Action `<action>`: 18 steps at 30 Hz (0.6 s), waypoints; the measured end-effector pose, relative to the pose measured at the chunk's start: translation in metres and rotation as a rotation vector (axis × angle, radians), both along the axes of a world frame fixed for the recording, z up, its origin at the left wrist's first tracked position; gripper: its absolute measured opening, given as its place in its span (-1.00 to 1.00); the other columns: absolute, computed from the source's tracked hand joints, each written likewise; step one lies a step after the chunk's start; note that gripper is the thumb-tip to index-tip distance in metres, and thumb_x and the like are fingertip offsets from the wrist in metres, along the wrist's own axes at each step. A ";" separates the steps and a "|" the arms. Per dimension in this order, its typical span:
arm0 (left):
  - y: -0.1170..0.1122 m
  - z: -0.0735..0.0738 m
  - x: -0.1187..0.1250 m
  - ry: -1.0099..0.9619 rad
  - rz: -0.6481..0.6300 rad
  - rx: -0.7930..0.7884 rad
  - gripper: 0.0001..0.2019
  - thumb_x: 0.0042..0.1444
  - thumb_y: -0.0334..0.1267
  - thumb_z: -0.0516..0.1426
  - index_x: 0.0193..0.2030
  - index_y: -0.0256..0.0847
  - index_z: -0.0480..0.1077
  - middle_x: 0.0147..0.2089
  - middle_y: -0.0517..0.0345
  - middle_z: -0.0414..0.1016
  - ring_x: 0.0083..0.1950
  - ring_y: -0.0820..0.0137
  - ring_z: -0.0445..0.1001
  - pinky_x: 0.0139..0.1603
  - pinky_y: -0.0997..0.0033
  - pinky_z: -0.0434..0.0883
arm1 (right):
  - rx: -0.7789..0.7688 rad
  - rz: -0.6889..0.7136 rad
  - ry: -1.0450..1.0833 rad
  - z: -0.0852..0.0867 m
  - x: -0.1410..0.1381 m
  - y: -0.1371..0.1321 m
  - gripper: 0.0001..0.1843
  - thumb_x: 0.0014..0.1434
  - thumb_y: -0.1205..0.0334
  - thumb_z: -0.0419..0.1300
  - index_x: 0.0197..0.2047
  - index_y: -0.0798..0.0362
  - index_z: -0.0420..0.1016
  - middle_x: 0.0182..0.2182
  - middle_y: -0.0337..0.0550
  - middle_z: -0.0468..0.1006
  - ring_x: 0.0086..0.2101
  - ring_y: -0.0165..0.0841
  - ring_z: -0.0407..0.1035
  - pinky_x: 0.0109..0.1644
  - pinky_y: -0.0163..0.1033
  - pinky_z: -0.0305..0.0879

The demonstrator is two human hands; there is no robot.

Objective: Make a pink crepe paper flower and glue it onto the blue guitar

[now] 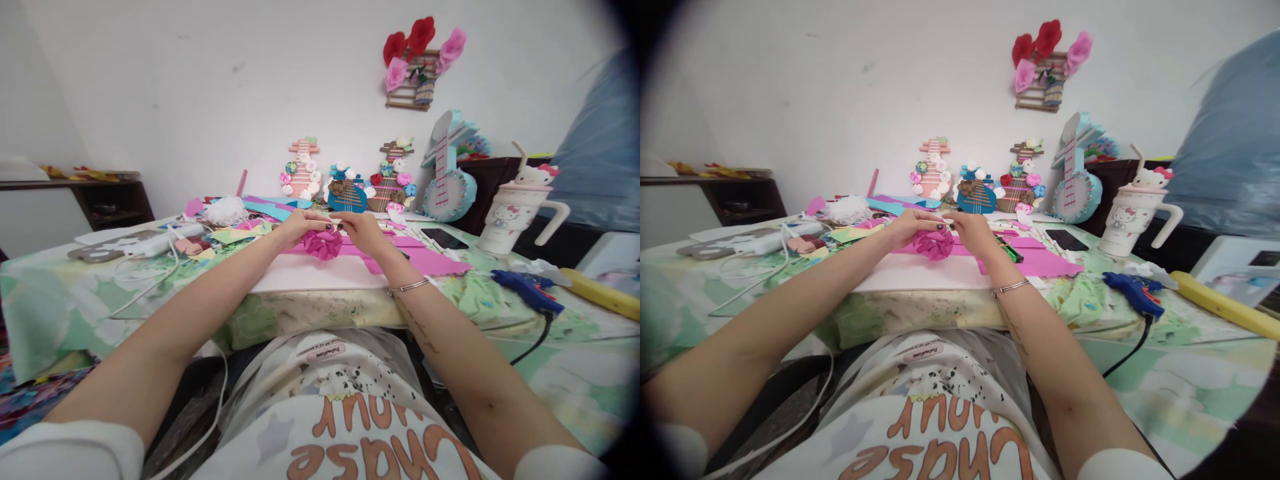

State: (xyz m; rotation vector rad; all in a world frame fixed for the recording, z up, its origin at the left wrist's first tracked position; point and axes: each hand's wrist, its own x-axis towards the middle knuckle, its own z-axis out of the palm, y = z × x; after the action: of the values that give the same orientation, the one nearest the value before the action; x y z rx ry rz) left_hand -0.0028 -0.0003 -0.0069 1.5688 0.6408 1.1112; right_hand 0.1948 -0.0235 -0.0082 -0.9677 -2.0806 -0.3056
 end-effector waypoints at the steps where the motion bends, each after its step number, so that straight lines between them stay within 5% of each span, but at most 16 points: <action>1: 0.000 0.000 0.000 -0.001 -0.001 0.003 -0.68 -0.33 -0.33 0.43 -0.34 -0.36 0.58 -0.42 0.04 0.60 -0.43 0.41 0.53 -0.36 0.44 0.45 | 0.000 0.030 0.001 0.000 0.000 0.000 -0.57 0.18 0.47 0.03 0.01 0.04 0.58 -0.22 -0.13 0.66 -0.22 -0.29 0.52 -0.12 -0.25 0.33; 5: 0.000 0.000 0.000 -0.010 -0.001 0.005 -0.68 -0.35 -0.35 0.43 -0.36 -0.36 0.57 -0.42 0.04 0.60 -0.42 0.40 0.53 -0.34 0.43 0.46 | -0.005 0.114 0.005 0.000 0.000 -0.001 -0.52 0.15 0.51 0.00 -0.01 -0.02 0.60 -0.12 -0.19 0.64 -0.10 -0.28 0.51 -0.02 -0.23 0.34; 18: 0.001 -0.001 0.002 -0.030 0.017 0.033 -0.76 -0.19 -0.24 0.39 -0.42 -0.37 0.57 -0.50 0.05 0.54 -0.53 0.50 0.43 -0.52 0.53 0.32 | -0.009 0.110 0.082 0.000 0.001 0.001 -0.58 0.15 0.47 0.05 -0.08 -0.05 0.64 -0.23 -0.20 0.67 -0.23 -0.27 0.54 -0.12 -0.21 0.38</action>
State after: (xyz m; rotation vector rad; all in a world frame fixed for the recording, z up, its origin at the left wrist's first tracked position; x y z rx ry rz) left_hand -0.0008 0.0004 -0.0079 1.5748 0.6198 1.1607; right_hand 0.1956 -0.0225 -0.0082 -0.8531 -2.0527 -0.1958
